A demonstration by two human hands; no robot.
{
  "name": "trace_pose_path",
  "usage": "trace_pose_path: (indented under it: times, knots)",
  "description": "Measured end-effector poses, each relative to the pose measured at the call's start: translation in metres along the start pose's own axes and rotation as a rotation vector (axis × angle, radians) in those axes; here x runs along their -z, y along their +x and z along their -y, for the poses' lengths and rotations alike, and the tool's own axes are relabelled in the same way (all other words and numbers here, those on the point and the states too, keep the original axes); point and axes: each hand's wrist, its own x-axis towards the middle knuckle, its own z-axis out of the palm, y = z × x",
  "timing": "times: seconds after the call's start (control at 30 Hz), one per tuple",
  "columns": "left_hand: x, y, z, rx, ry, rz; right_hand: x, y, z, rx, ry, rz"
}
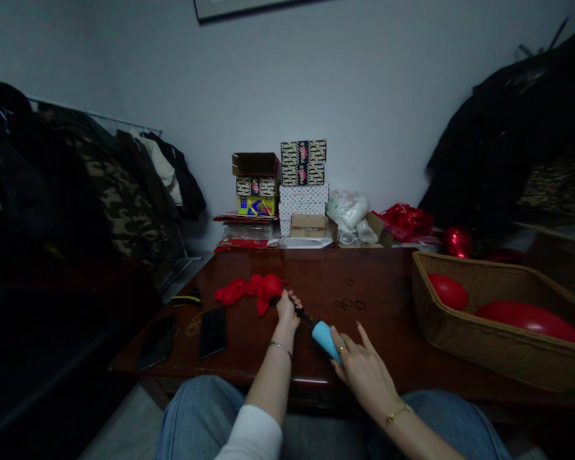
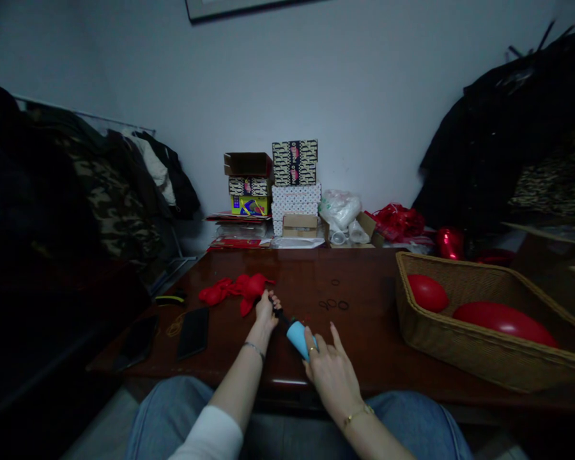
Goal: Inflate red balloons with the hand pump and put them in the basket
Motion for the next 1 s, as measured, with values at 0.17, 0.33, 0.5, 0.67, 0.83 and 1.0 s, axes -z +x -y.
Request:
trace_pose_path:
  times: [0.17,0.33,0.5,0.67,0.83,1.0]
  knots:
    - [-0.001,0.001,-0.01,0.005,-0.031,0.005,0.012,-0.016,-0.008,0.018,0.036,-0.007]
    - [-0.002,-0.004,-0.005,0.017,-0.102,0.042,0.014,-0.021,-0.012,0.005,0.04,0.001]
    - [-0.006,-0.012,0.0,0.001,-0.123,0.074,0.01,-0.011,-0.011,-0.006,0.023,-0.011]
    - [-0.01,-0.02,0.007,-0.018,-0.085,0.125,0.007,0.011,-0.004,-0.026,-0.012,0.009]
    - [-0.008,-0.022,0.018,0.021,-0.029,0.141,-0.001,0.028,0.002,-0.048,-0.003,-0.018]
    - [-0.004,-0.012,0.016,-0.004,-0.032,0.084,-0.002,0.024,0.004,-0.06,0.026,0.03]
